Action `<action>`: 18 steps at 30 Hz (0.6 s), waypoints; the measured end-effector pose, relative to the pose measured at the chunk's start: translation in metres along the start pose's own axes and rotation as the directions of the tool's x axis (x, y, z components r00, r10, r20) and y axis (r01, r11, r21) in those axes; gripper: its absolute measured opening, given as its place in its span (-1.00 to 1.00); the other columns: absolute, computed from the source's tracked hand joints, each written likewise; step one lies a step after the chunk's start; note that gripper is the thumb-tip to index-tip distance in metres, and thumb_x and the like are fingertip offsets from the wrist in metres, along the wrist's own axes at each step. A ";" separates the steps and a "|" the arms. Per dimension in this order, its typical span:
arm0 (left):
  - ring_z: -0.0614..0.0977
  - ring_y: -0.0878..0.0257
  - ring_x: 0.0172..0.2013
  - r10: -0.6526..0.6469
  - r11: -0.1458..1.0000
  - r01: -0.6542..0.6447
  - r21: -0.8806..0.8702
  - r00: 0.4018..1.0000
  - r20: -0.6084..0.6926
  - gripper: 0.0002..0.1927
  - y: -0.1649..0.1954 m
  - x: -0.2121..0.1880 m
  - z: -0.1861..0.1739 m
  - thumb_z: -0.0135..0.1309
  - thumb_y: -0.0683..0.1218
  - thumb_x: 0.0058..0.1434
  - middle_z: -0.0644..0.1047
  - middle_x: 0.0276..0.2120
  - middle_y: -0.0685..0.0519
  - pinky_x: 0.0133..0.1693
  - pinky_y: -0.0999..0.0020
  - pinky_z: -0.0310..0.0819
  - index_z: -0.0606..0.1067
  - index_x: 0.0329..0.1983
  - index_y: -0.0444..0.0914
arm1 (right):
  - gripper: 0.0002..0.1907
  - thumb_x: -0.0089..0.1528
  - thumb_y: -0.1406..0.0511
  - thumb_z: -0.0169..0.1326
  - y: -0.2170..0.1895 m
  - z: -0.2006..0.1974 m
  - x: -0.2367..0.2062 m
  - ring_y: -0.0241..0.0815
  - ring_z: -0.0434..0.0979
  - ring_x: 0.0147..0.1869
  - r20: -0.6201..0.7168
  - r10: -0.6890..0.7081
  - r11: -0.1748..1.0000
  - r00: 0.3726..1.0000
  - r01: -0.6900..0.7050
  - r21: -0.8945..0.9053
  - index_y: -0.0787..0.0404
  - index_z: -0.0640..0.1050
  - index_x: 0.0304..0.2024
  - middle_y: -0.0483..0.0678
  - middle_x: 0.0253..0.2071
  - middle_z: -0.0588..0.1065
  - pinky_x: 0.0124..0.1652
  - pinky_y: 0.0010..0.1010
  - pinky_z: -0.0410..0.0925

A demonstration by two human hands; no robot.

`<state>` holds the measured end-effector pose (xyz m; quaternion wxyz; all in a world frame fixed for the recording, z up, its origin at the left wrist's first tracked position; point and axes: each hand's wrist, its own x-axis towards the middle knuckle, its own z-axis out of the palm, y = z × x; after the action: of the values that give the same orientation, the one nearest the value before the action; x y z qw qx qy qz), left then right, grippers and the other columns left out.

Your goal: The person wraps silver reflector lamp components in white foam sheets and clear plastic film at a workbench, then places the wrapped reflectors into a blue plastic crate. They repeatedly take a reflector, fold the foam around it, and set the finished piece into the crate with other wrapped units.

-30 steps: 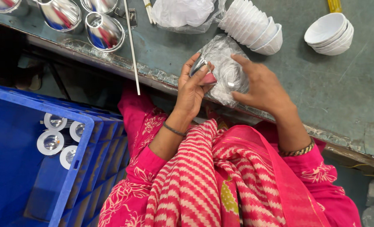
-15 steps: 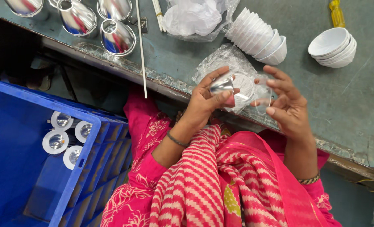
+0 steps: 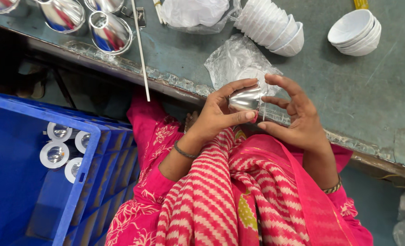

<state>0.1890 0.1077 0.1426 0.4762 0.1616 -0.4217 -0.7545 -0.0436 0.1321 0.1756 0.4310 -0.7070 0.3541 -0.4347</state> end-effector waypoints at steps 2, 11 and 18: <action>0.57 0.24 0.18 0.019 0.999 -0.020 0.039 1.000 0.015 -0.31 0.000 0.000 0.000 0.33 -0.21 0.25 0.46 0.29 -0.08 0.23 0.31 0.52 0.36 0.43 -0.36 | -0.06 0.12 0.48 0.35 -0.002 0.002 0.001 -0.01 0.20 0.65 0.010 -0.026 0.999 1.000 0.026 -0.020 0.17 0.22 0.49 0.09 0.53 0.21 0.44 -0.07 0.33; 0.57 0.25 0.15 -0.027 1.000 0.027 -0.013 0.999 0.020 -0.31 -0.002 0.002 -0.001 0.30 -0.22 0.26 0.46 0.28 -0.05 0.15 0.30 0.58 0.33 0.44 -0.36 | -0.08 0.12 0.49 0.36 -0.002 0.002 0.000 -0.02 0.20 0.66 0.055 -0.100 0.994 0.993 0.102 -0.029 0.14 0.26 0.48 0.07 0.53 0.22 0.53 -0.08 0.24; 0.58 0.25 0.13 -0.025 1.000 0.026 -0.015 0.999 0.038 -0.32 -0.004 0.003 -0.002 0.30 -0.22 0.26 0.47 0.26 -0.06 0.12 0.29 0.62 0.34 0.42 -0.36 | -0.07 0.10 0.49 0.37 0.000 0.002 -0.002 -0.05 0.20 0.64 0.054 -0.071 0.997 0.996 0.073 -0.036 0.16 0.27 0.47 0.07 0.53 0.20 0.52 -0.11 0.24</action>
<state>0.1863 0.1055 0.1389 0.4597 0.1487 -0.4228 -0.7667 -0.0425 0.1346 0.1741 0.4109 -0.7385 0.3252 -0.4244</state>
